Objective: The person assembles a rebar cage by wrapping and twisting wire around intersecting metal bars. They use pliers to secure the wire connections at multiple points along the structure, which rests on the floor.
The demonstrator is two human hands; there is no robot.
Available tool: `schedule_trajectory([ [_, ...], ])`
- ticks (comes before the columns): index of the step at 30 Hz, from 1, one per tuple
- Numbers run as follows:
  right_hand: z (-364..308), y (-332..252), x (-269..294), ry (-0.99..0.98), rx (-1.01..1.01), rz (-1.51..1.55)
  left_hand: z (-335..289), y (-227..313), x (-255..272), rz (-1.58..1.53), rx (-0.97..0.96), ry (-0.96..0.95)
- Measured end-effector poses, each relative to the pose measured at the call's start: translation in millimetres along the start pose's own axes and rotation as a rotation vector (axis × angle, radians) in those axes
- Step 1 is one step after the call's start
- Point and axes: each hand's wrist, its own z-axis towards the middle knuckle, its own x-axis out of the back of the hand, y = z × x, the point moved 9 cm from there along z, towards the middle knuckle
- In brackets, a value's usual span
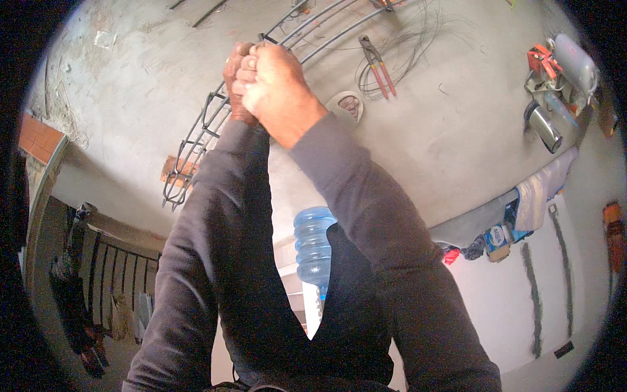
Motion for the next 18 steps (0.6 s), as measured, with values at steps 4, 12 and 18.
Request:
schedule_trajectory([
  [4,-6.4,-17.4,9.3,0.145,0.247,-0.451,2.5,-3.6,1.1,0.031,0.024,-0.046],
  [12,-69.8,-160.4,133.2,0.512,0.849,-1.629,1.3,18.9,0.8,0.382,-0.136,0.031],
  [18,-12.7,-205.5,222.7,0.664,0.991,-2.199,8.2,3.8,1.8,0.263,0.017,-0.003],
])
